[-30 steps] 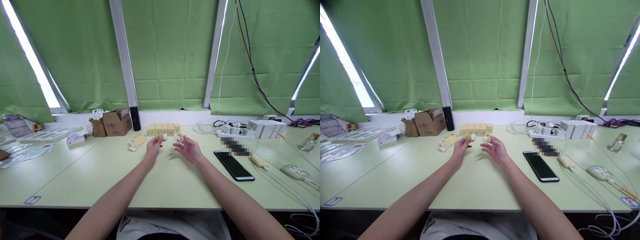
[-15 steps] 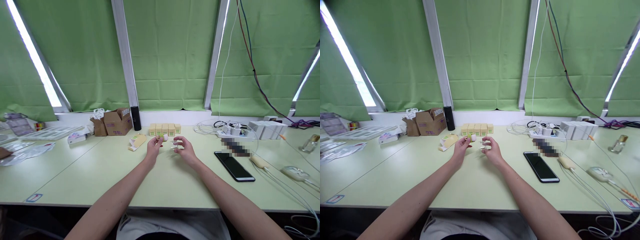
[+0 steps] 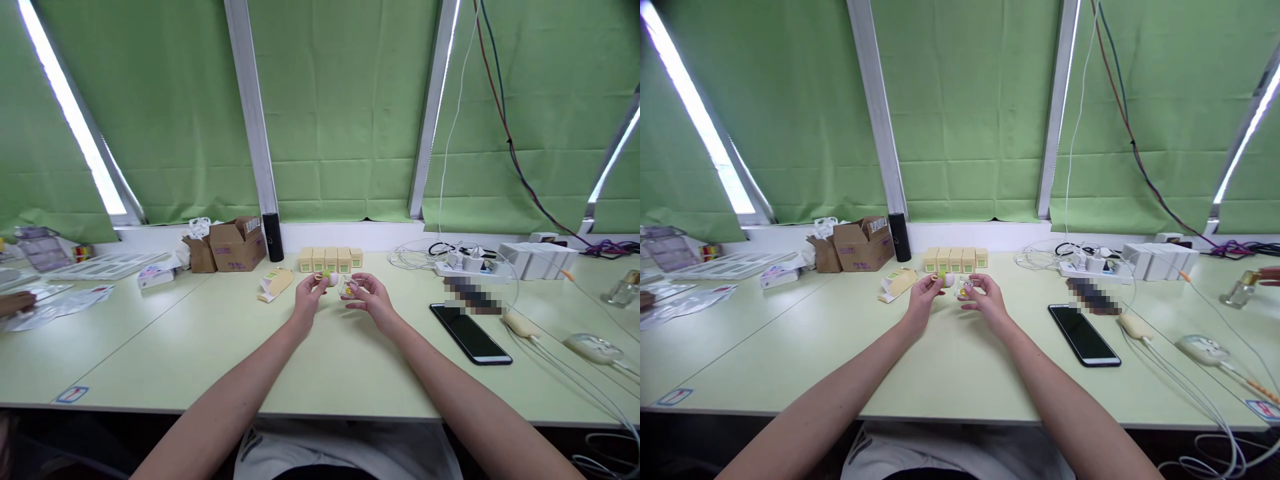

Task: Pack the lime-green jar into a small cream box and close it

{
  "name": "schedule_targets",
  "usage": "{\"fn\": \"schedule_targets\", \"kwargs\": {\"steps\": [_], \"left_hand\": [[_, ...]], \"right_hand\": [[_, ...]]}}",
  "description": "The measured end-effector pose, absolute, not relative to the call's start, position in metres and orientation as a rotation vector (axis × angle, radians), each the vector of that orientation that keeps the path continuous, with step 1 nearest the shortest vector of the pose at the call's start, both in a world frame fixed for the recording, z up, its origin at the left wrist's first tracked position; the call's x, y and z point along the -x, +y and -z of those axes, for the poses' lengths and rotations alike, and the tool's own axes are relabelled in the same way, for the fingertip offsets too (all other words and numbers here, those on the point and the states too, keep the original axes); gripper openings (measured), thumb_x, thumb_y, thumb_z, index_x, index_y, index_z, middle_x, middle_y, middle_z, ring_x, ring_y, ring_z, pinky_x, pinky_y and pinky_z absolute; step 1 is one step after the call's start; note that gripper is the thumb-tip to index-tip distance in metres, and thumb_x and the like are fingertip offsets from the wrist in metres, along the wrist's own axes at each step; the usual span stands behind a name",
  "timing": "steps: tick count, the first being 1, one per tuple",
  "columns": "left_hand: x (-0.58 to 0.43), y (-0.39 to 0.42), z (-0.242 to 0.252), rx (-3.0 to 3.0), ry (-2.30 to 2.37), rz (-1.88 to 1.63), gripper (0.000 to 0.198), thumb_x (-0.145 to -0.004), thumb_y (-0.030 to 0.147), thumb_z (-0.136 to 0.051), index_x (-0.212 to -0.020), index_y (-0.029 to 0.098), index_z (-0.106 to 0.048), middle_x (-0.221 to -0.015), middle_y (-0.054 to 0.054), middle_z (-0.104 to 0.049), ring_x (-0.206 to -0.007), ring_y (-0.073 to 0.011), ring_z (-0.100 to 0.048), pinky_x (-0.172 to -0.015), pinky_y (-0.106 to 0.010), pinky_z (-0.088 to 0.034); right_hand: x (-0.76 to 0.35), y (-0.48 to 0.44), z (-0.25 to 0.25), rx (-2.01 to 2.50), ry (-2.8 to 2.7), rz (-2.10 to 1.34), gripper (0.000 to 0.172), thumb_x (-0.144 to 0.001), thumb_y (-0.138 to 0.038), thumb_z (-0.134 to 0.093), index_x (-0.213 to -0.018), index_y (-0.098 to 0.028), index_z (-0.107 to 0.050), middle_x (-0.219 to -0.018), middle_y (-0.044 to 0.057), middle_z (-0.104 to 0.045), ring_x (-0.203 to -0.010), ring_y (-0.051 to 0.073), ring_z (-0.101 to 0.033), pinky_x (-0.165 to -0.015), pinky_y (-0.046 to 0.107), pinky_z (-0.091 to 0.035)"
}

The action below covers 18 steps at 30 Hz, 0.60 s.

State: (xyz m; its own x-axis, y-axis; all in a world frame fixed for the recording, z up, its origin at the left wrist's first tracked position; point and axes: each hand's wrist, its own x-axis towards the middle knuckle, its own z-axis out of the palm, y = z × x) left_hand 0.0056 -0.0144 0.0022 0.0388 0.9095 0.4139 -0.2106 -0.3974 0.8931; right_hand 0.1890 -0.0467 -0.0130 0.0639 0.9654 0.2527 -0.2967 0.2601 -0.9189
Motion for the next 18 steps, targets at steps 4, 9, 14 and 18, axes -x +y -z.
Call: {"fn": "schedule_targets", "kwargs": {"steps": [4, 9, 14, 18], "left_hand": [[-0.006, -0.015, -0.003, -1.436, 0.785, -1.504, 0.046, -0.074, 0.059, -0.082, -0.089, 0.017, -0.074, -0.095, -0.009, -0.074, -0.09, -0.0208, -0.065, -0.075, -0.03, -0.05], [-0.007, -0.018, -0.003, -1.548, 0.832, -1.47, 0.047, -0.077, 0.062, -0.078, -0.09, 0.016, -0.077, -0.094, -0.009, -0.076, -0.087, -0.0212, -0.065, -0.077, -0.031, -0.05], [-0.009, -0.02, -0.004, -1.601, 0.868, -1.458, 0.047, -0.079, 0.063, -0.077, -0.089, 0.017, -0.078, -0.093, -0.008, -0.077, -0.088, -0.0223, -0.066, -0.079, -0.033, -0.052], [-0.009, -0.02, -0.004, -1.61, 0.865, -1.454, 0.047, -0.079, 0.062, -0.077, -0.09, 0.017, -0.078, -0.094, -0.009, -0.077, -0.089, -0.0224, -0.067, -0.079, -0.032, -0.052]], "right_hand": [[-0.19, -0.047, 0.012, 0.747, -1.061, -1.256, 0.054, -0.071, -0.051, -0.091, -0.109, -0.025, -0.062, -0.105, 0.005, -0.073, -0.077, 0.026, -0.08, -0.065, 0.039, -0.067], [-0.189, -0.05, 0.01, 0.723, -1.075, -1.278, 0.052, -0.073, -0.052, -0.089, -0.108, -0.023, -0.063, -0.102, 0.006, -0.075, -0.074, 0.025, -0.079, -0.063, 0.038, -0.066], [-0.187, -0.053, 0.005, 0.737, -1.037, -1.257, 0.056, -0.069, -0.052, -0.092, -0.109, -0.025, -0.063, -0.1, 0.005, -0.076, -0.076, 0.024, -0.079, -0.065, 0.035, -0.064], [-0.187, -0.057, -0.001, 0.688, -1.021, -1.302, 0.055, -0.068, -0.05, -0.094, -0.108, -0.025, -0.066, -0.1, 0.004, -0.077, -0.079, 0.023, -0.079, -0.071, 0.034, -0.064]]}}
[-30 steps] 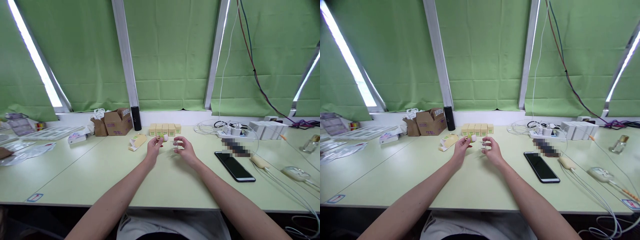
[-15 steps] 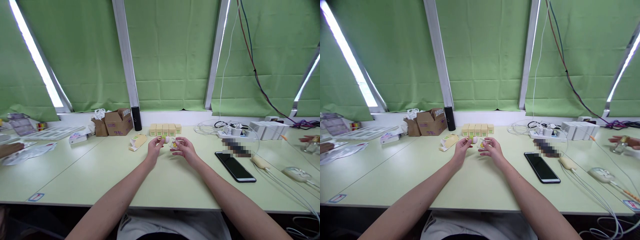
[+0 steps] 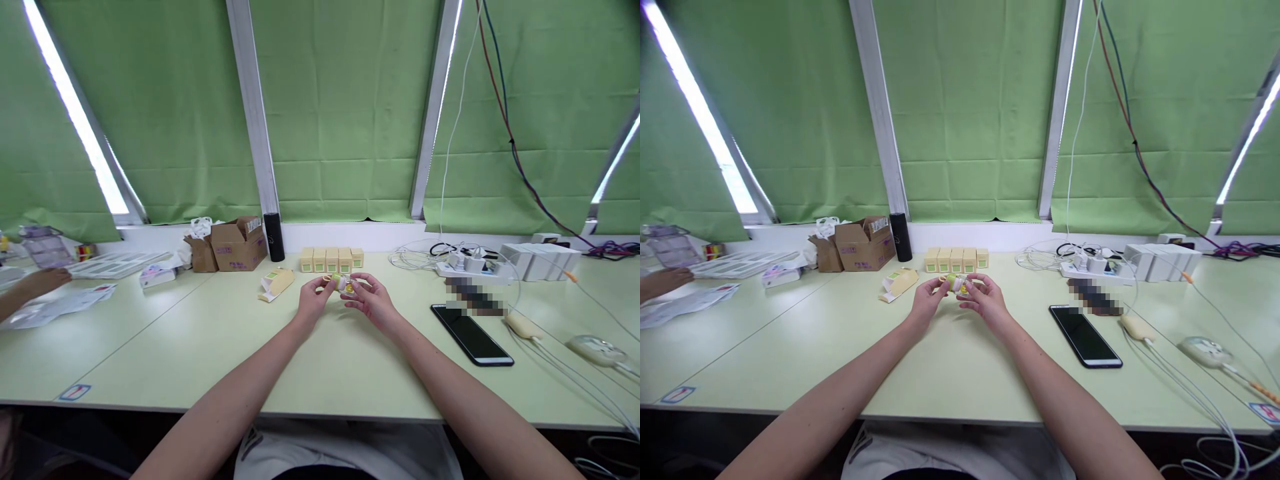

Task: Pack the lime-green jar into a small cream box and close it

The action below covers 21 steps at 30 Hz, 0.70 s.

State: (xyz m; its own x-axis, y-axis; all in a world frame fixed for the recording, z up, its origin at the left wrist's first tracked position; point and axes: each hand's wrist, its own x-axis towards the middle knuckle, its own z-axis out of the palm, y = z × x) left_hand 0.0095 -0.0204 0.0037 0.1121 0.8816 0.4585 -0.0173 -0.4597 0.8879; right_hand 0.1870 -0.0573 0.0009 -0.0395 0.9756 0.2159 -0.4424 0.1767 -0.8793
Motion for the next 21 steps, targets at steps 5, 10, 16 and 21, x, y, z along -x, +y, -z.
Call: {"fn": "schedule_targets", "kwargs": {"steps": [5, 10, 16, 21], "left_hand": [[-0.0096, -0.0206, -0.0033, -1.607, 0.86, -1.449, 0.045, -0.079, 0.06, -0.077, -0.09, 0.017, -0.078, -0.093, -0.008, -0.077, -0.088, -0.0217, -0.067, -0.078, -0.031, -0.052], [-0.0103, -0.022, -0.0044, -1.586, 0.86, -1.447, 0.044, -0.077, 0.06, -0.079, -0.087, 0.017, -0.078, -0.092, -0.008, -0.077, -0.087, -0.0218, -0.067, -0.077, -0.031, -0.051], [-0.0096, -0.0195, -0.0012, -1.592, 0.861, -1.446, 0.044, -0.077, 0.059, -0.079, -0.091, 0.018, -0.079, -0.094, -0.009, -0.077, -0.089, -0.0227, -0.067, -0.077, -0.031, -0.05], [-0.0097, -0.0232, -0.0038, -1.624, 0.864, -1.419, 0.044, -0.079, 0.059, -0.078, -0.091, 0.017, -0.078, -0.095, -0.01, -0.077, -0.089, -0.0228, -0.069, -0.077, -0.032, -0.051]], "right_hand": [[-0.1893, -0.0593, -0.004, 0.63, -1.007, -1.388, 0.05, -0.072, -0.051, -0.091, -0.107, -0.026, -0.067, -0.1, 0.005, -0.077, -0.085, 0.024, -0.079, -0.075, 0.036, -0.063], [-0.1907, -0.0578, -0.0017, 0.608, -1.015, -1.41, 0.042, -0.079, -0.057, -0.082, -0.104, -0.026, -0.068, -0.103, 0.006, -0.076, -0.085, 0.026, -0.079, -0.076, 0.041, -0.064], [-0.1914, -0.0583, -0.0025, 0.595, -1.038, -1.42, 0.04, -0.081, -0.056, -0.08, -0.105, -0.026, -0.068, -0.103, 0.006, -0.075, -0.087, 0.029, -0.08, -0.081, 0.046, -0.063], [-0.1882, -0.0597, -0.0019, 0.603, -1.036, -1.436, 0.044, -0.075, -0.052, -0.087, -0.104, -0.025, -0.066, -0.101, 0.005, -0.076, -0.085, 0.028, -0.08, -0.083, 0.045, -0.064]]}}
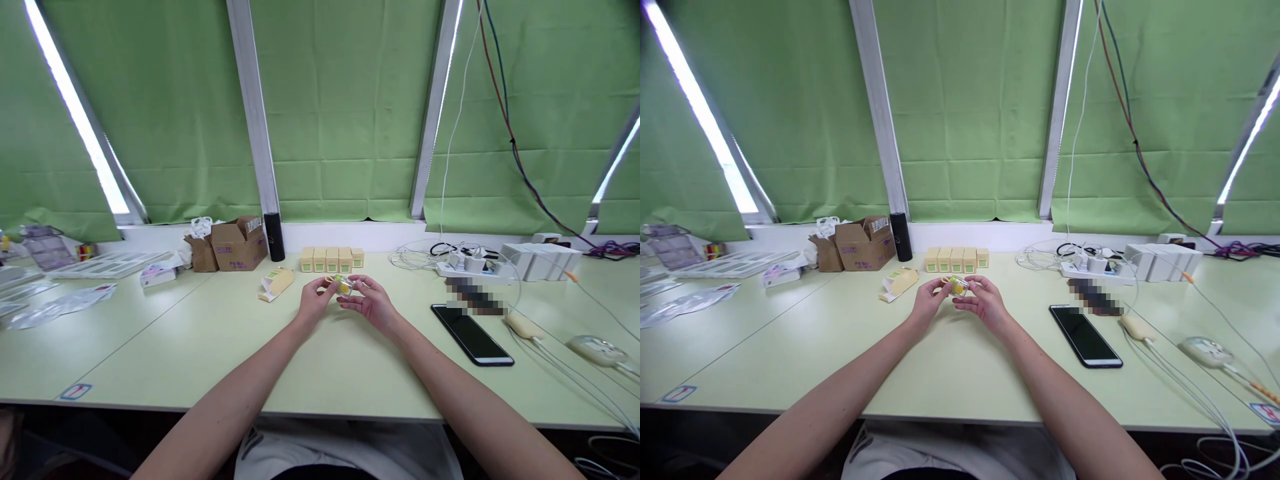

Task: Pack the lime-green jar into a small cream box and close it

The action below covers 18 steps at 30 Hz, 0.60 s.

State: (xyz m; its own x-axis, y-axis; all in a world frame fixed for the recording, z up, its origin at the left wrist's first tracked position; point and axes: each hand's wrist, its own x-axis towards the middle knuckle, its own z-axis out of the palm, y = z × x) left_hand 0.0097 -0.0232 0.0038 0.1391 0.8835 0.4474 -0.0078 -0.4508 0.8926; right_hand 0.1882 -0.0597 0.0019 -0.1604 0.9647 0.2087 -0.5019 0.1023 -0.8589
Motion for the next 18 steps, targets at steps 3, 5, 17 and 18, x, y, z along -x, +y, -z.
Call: {"fn": "schedule_targets", "kwargs": {"steps": [3, 5, 17, 18], "left_hand": [[-0.01, -0.026, -0.006, -1.657, 0.855, -1.395, 0.043, -0.08, 0.059, -0.077, -0.091, 0.017, -0.078, -0.096, -0.01, -0.077, -0.091, -0.0236, -0.069, -0.078, -0.032, -0.052], [-0.01, -0.026, -0.005, -1.682, 0.849, -1.382, 0.044, -0.081, 0.059, -0.076, -0.092, 0.017, -0.078, -0.097, -0.01, -0.077, -0.091, -0.0234, -0.07, -0.078, -0.031, -0.053], [-0.009, -0.024, -0.003, -1.726, 0.844, -1.363, 0.049, -0.082, 0.063, -0.072, -0.09, 0.016, -0.08, -0.096, -0.011, -0.077, -0.087, -0.0245, -0.069, -0.074, -0.032, -0.053], [-0.009, -0.024, -0.003, -1.723, 0.847, -1.365, 0.048, -0.082, 0.063, -0.073, -0.091, 0.016, -0.08, -0.098, -0.011, -0.077, -0.089, -0.0249, -0.07, -0.075, -0.032, -0.053]], "right_hand": [[-0.187, -0.059, 0.001, 0.632, -1.051, -1.41, 0.048, -0.072, -0.048, -0.091, -0.104, -0.025, -0.064, -0.1, 0.004, -0.076, -0.084, 0.027, -0.08, -0.08, 0.043, -0.065], [-0.187, -0.057, 0.004, 0.681, -1.072, -1.384, 0.047, -0.073, -0.048, -0.09, -0.104, -0.025, -0.063, -0.101, 0.004, -0.076, -0.083, 0.026, -0.08, -0.075, 0.042, -0.065], [-0.187, -0.049, 0.013, 0.734, -1.245, -1.231, 0.054, -0.066, -0.041, -0.092, -0.111, -0.025, -0.066, -0.091, 0.003, -0.073, -0.085, 0.022, -0.073, -0.073, 0.038, -0.063], [-0.186, -0.051, 0.012, 0.732, -1.268, -1.219, 0.054, -0.067, -0.039, -0.091, -0.112, -0.025, -0.065, -0.093, 0.003, -0.072, -0.086, 0.022, -0.073, -0.074, 0.038, -0.063]]}}
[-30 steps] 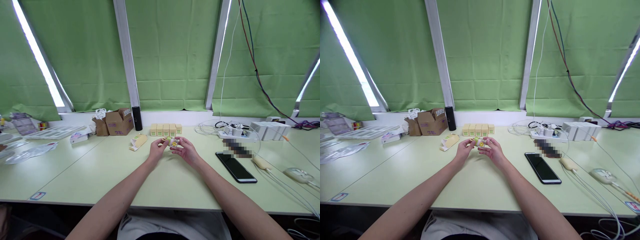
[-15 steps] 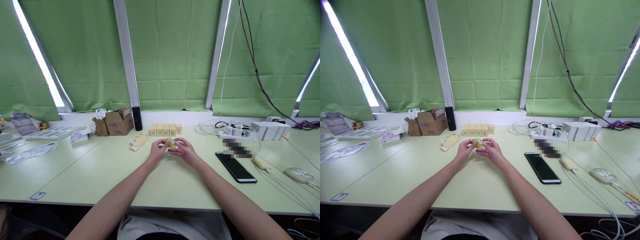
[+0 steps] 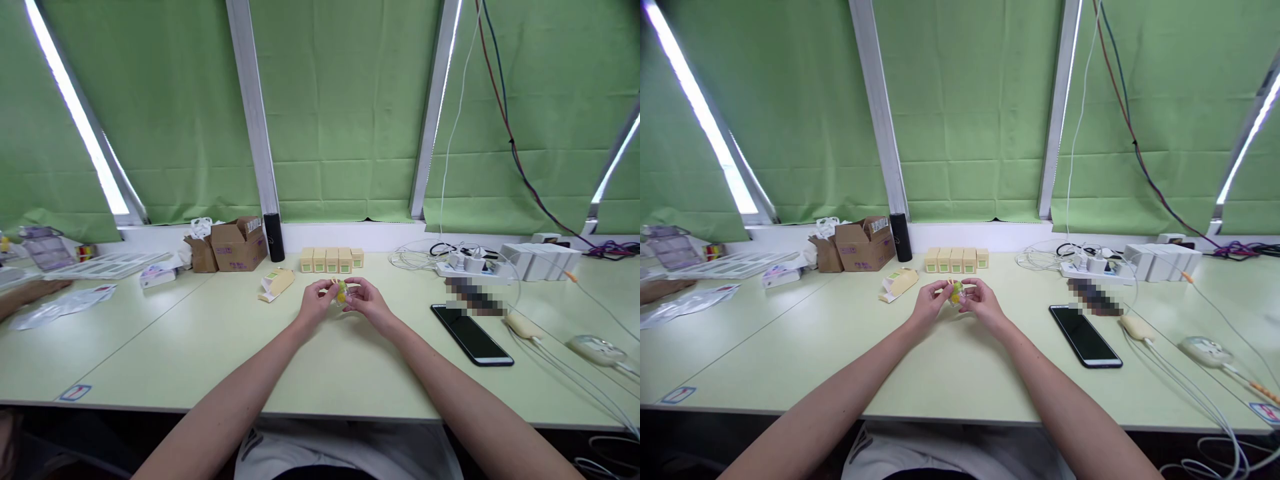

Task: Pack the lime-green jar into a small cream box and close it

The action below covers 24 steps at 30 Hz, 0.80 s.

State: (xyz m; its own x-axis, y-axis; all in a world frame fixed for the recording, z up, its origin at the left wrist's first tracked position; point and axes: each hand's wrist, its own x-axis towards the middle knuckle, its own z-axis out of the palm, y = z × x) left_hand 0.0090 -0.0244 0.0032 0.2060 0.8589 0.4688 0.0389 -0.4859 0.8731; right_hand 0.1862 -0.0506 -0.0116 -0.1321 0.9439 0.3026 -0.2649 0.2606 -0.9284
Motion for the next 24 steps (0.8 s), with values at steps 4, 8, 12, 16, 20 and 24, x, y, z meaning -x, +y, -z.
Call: {"fn": "schedule_targets", "kwargs": {"steps": [4, 8, 12, 16, 20, 24], "left_hand": [[-0.01, -0.0251, -0.0038, -1.697, 0.879, -1.368, 0.047, -0.081, 0.062, -0.075, -0.093, 0.016, -0.081, -0.101, -0.012, -0.078, -0.092, -0.026, -0.07, -0.077, -0.034, -0.053], [-0.011, -0.0247, -0.0041, -1.661, 0.893, -1.386, 0.048, -0.079, 0.062, -0.077, -0.096, 0.017, -0.081, -0.103, -0.012, -0.079, -0.094, -0.0268, -0.071, -0.078, -0.034, -0.053], [-0.0117, -0.024, -0.0039, -1.634, 0.921, -1.405, 0.052, -0.078, 0.062, -0.078, -0.103, 0.016, -0.079, -0.11, -0.013, -0.078, -0.099, -0.028, -0.071, -0.081, -0.036, -0.053], [-0.0114, -0.0243, -0.0029, -1.633, 0.918, -1.433, 0.052, -0.081, 0.062, -0.075, -0.108, 0.017, -0.074, -0.114, -0.013, -0.076, -0.1, -0.0265, -0.07, -0.083, -0.036, -0.052], [-0.0091, -0.0261, -0.0019, -1.692, 0.818, -1.413, 0.048, -0.087, 0.058, -0.071, -0.114, 0.019, -0.069, -0.107, -0.01, -0.074, -0.099, -0.0235, -0.069, -0.083, -0.034, -0.051], [-0.0079, -0.03, -0.0036, -1.747, 0.788, -1.358, 0.044, -0.087, 0.05, -0.073, -0.12, 0.022, -0.065, -0.113, -0.009, -0.071, -0.106, -0.0237, -0.066, -0.085, -0.033, -0.051]], "right_hand": [[-0.1841, -0.0573, 0.0065, 0.74, -1.306, -1.163, 0.059, -0.068, -0.034, -0.091, -0.118, -0.027, -0.061, -0.1, 0.002, -0.07, -0.084, 0.019, -0.073, -0.077, 0.038, -0.063], [-0.1825, -0.0607, 0.0035, 0.746, -1.329, -1.128, 0.059, -0.07, -0.034, -0.09, -0.119, -0.028, -0.059, -0.102, 0.001, -0.069, -0.084, 0.018, -0.072, -0.08, 0.04, -0.063], [-0.1815, -0.0613, 0.0035, 0.744, -1.342, -1.106, 0.053, -0.073, -0.037, -0.087, -0.118, -0.029, -0.058, -0.103, 0.001, -0.067, -0.087, 0.019, -0.072, -0.082, 0.041, -0.063], [-0.1823, -0.0596, 0.0041, 0.744, -1.332, -1.107, 0.055, -0.074, -0.042, -0.086, -0.119, -0.029, -0.058, -0.105, 0.002, -0.066, -0.09, 0.02, -0.073, -0.086, 0.044, -0.063], [-0.1836, -0.0586, 0.0031, 0.742, -1.306, -1.092, 0.057, -0.074, -0.047, -0.087, -0.119, -0.029, -0.058, -0.109, 0.003, -0.068, -0.092, 0.021, -0.073, -0.09, 0.049, -0.063], [-0.1836, -0.06, 0.0012, 0.743, -1.289, -1.071, 0.055, -0.074, -0.05, -0.086, -0.119, -0.03, -0.059, -0.111, 0.004, -0.069, -0.092, 0.022, -0.073, -0.092, 0.05, -0.062]]}}
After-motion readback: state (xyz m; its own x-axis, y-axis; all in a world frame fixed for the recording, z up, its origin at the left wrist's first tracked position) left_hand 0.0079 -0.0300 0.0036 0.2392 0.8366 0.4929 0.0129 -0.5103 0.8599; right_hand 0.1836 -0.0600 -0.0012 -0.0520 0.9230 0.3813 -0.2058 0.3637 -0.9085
